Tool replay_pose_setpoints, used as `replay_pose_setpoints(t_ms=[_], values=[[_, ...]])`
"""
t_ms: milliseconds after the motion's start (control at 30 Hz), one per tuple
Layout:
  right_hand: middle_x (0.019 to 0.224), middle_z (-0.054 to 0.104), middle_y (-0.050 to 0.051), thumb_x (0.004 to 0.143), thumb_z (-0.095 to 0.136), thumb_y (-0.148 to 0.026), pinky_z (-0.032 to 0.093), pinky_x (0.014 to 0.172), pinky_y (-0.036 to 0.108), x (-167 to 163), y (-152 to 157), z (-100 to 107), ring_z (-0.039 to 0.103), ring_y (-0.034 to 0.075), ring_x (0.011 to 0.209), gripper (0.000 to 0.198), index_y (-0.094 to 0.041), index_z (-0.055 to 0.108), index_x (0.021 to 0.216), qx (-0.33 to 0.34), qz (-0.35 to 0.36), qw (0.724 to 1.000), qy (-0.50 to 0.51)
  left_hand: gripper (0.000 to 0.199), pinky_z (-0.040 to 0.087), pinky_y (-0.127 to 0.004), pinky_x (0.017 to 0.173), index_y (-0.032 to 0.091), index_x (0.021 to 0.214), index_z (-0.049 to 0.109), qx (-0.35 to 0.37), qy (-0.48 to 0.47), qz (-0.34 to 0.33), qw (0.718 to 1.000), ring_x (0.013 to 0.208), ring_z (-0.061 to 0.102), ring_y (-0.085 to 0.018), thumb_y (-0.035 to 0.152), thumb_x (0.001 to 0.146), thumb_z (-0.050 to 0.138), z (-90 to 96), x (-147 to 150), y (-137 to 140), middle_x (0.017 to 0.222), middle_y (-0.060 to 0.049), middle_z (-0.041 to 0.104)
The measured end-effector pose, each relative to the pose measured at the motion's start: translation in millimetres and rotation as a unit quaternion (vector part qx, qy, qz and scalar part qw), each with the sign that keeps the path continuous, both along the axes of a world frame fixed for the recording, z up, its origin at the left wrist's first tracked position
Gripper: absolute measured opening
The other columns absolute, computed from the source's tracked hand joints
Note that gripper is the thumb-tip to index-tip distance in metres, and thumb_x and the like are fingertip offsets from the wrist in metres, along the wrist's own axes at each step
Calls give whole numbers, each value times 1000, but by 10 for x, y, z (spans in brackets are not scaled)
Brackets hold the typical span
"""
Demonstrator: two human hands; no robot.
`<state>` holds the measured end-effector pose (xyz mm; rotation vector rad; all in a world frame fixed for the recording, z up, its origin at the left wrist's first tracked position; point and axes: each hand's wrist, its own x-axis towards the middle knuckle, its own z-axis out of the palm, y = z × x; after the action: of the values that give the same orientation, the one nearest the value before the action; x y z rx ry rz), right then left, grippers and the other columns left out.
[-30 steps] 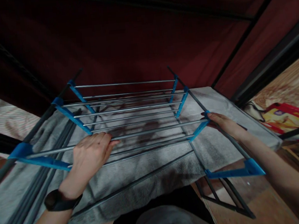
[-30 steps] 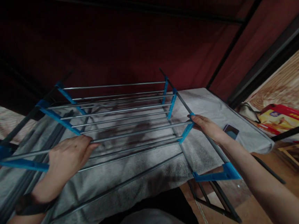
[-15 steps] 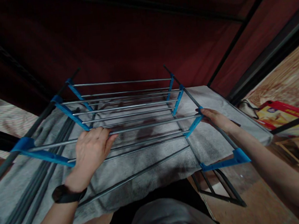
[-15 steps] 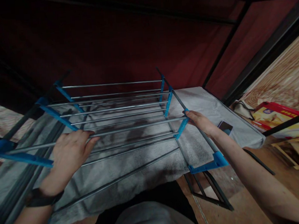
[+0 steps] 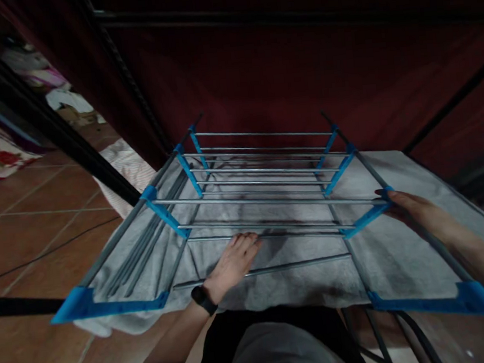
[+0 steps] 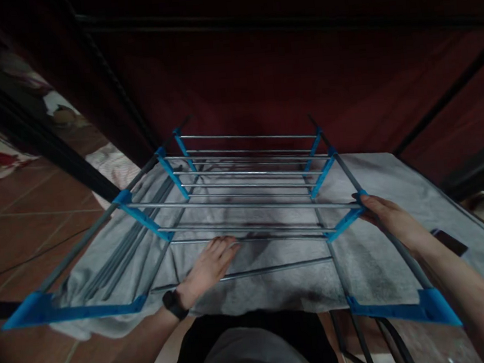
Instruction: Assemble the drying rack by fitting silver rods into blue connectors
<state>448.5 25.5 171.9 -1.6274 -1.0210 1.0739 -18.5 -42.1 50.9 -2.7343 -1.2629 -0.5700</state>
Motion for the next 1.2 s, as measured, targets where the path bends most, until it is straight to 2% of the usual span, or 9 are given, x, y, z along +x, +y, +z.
replay_pose_setpoints(t_ms=[133, 400, 567, 733, 833, 1000, 1100, 1200], values=[[111, 80, 6, 91, 69, -40, 53, 108, 25, 3, -3, 2, 74, 23, 115, 18, -27, 80, 99, 0, 0, 1000, -5, 49, 49, -49, 111, 24, 139, 58, -19, 19, 4, 1000, 131, 59, -26, 8, 93, 53, -30, 131, 16, 141, -13, 64], [114, 79, 4, 91, 70, -40, 50, 112, 26, 18, -15, -15, 71, 23, 123, 20, -30, 80, 104, 10, 3, 1000, -5, 37, 51, -48, 107, 18, 137, 57, 35, -60, 123, 990, 126, 60, -27, 19, 102, 46, -21, -6, 250, 134, -15, 64], [113, 79, 5, 90, 70, -40, 48, 114, 30, -6, -22, 13, 71, 24, 122, 19, -28, 81, 100, 5, -8, 1000, -27, 39, 51, -47, 105, 21, 138, 58, 26, -44, 91, 995, 123, 62, -26, 18, 101, 45, 6, 125, 266, 133, -14, 65], [111, 80, 6, 90, 71, -38, 54, 105, 21, 7, -7, 8, 73, 21, 118, 19, -28, 81, 101, 1, -21, 1000, -18, 42, 51, -45, 107, 23, 138, 59, -9, -12, 58, 998, 129, 60, -25, 13, 98, 47, -110, 227, 182, 136, -12, 66], [107, 80, 6, 90, 71, -39, 55, 102, 19, 13, -1, 13, 73, 20, 114, 22, -26, 80, 106, -13, -21, 1000, -15, 39, 52, -43, 105, 23, 133, 62, 7, -45, 82, 996, 127, 61, -25, 14, 99, 46, -182, 93, 137, 134, -12, 66], [104, 79, 3, 93, 69, -38, 51, 109, 22, -58, -37, 84, 72, 18, 111, 20, -23, 78, 102, -6, -5, 1000, -20, 30, 55, -40, 95, 22, 123, 65, 42, -105, 136, 984, 110, 65, -25, 20, 99, 46, -193, -258, 93, 120, -12, 68], [103, 78, 3, 95, 65, -32, 51, 111, 26, -125, -52, 134, 72, 17, 107, 17, -21, 77, 97, -7, -11, 1000, -25, 29, 55, -43, 96, 22, 120, 66, 62, -139, 163, 975, 111, 64, -26, 21, 98, 47, -189, -429, 81, 120, -13, 67], [104, 79, 5, 98, 61, -32, 53, 111, 30, -174, -50, 171, 73, 19, 108, 21, -19, 77, 99, -14, 1, 999, -38, 28, 55, -45, 99, 22, 120, 65, 49, -171, 186, 966, 113, 64, -26, 25, 99, 47, -247, -554, 63, 118, -11, 67]])
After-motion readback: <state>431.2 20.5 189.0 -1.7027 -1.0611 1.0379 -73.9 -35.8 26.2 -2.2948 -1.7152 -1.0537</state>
